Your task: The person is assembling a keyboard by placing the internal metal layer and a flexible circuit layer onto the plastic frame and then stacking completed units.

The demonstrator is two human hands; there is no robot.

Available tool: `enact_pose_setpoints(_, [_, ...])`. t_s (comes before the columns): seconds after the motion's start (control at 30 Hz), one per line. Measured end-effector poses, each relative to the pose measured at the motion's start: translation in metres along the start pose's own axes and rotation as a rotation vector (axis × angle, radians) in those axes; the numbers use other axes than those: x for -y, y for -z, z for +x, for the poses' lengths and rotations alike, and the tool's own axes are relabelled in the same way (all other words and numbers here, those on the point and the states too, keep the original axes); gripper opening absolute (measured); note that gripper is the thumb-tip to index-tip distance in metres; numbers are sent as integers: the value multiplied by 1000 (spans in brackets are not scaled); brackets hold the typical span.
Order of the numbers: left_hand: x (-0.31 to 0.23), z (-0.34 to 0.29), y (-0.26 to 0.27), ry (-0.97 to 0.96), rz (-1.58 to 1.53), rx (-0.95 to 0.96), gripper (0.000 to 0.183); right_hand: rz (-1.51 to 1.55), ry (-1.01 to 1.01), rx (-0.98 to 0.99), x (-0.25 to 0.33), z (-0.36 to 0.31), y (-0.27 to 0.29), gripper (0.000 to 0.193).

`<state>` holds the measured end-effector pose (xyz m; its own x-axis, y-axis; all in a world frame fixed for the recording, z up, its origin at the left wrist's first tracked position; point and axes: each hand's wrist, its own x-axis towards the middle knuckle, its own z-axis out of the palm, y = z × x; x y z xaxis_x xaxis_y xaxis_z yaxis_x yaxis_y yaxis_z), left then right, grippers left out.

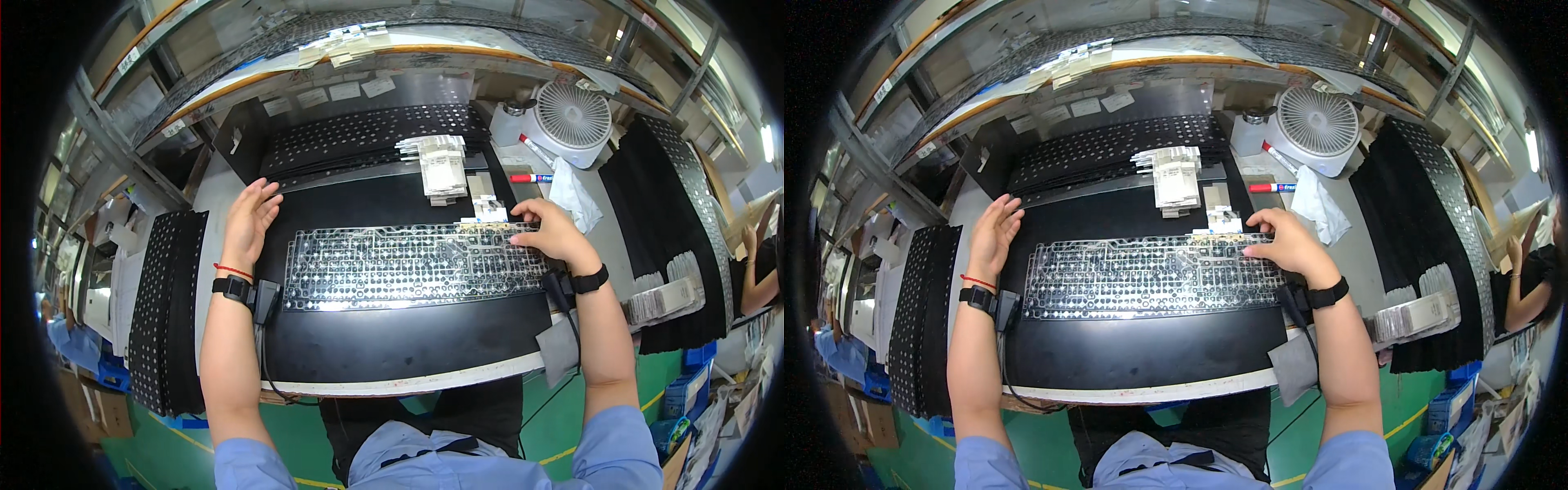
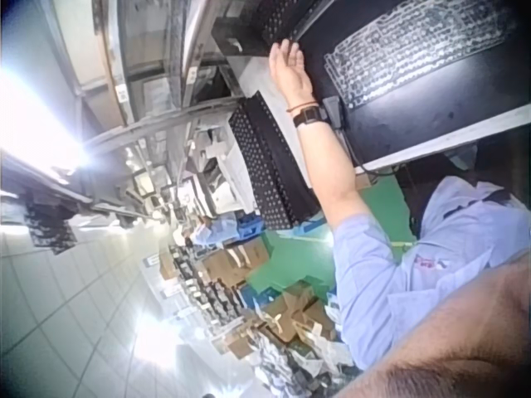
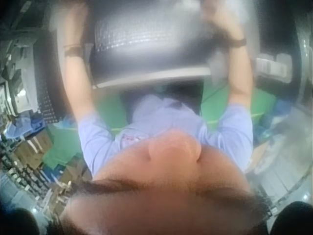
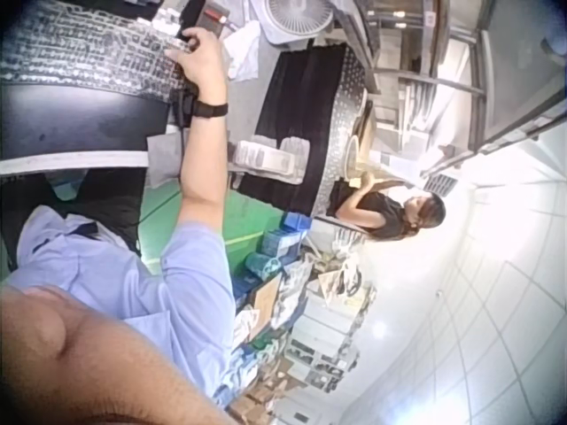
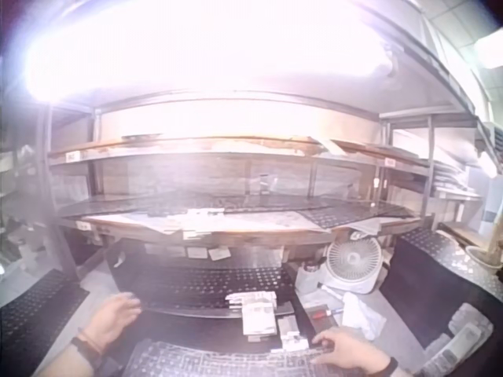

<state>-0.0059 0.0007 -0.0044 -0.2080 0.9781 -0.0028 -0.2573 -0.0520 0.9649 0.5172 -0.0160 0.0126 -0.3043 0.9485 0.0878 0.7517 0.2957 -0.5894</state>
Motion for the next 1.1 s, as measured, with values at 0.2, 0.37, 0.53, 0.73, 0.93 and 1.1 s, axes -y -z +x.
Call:
enact_pose_setpoints(0.2, [0, -1, -1, 55, 61, 70, 36, 201, -101, -11, -13, 5, -3, 17])
enact_pose_setpoints(0.37, [-5, -11, -19, 88, 113, 78, 37, 393, -67, -114, -10, 9, -6, 4])
enact_pose_setpoints(0.53, [0, -11, -16, 168, 277, 316, 30, 456, -70, -181, -15, 12, -11, 4])
enact_pose_setpoints(0.73, [-1, -10, -17, 120, 355, 330, 18, 563, -76, -219, -14, 12, -12, 6])
enact_pose_setpoints(0.93, [7, -2, -8, -26, 111, 175, 17, 846, -168, -292, -11, 14, -8, 14])
enact_pose_setpoints(1.1, [5, -4, -14, -10, 89, 93, 16, 970, -87, -352, 0, 13, -11, 15])
